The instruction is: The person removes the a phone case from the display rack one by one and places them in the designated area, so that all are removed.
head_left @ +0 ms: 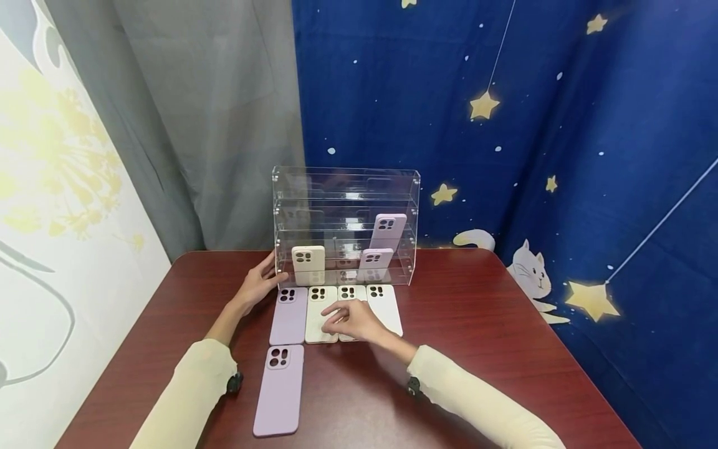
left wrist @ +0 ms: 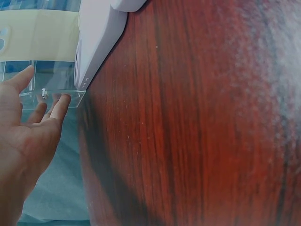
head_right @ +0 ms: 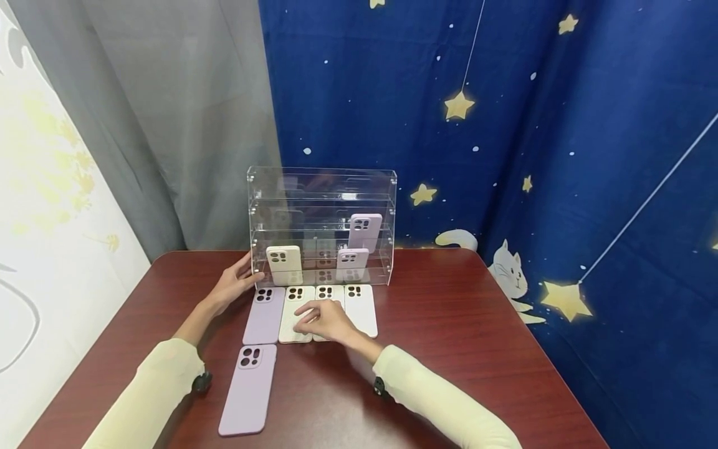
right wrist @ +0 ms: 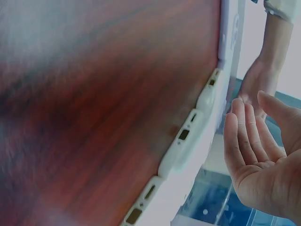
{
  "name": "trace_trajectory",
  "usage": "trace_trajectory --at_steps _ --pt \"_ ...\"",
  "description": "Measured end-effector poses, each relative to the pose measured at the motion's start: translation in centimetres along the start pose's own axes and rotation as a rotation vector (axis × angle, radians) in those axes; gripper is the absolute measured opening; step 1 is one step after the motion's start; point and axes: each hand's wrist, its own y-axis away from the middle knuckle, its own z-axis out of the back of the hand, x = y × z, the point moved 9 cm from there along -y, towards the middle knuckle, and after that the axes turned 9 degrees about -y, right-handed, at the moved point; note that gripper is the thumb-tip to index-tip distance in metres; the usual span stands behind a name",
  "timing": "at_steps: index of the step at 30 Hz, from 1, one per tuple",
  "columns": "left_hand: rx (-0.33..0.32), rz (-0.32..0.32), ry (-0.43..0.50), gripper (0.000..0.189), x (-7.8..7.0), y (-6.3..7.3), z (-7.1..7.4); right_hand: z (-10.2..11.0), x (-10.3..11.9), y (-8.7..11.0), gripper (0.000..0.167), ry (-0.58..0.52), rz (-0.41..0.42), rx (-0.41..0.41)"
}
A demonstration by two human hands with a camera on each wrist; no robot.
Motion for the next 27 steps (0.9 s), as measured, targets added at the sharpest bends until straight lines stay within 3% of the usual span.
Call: trace_trajectory --at_steps 14,27 --pt "0.0 0.012 -0.008 0.084 0.4 -0.1 0.0 4.1 0.6 -0.8 0.027 0.004 0.041 -0.051" --pt "-0.003 0.005 -0.005 0.084 0.5 -0.3 0.0 9.6 0.9 -1.2 0.028 0.03 0.064 -0.206"
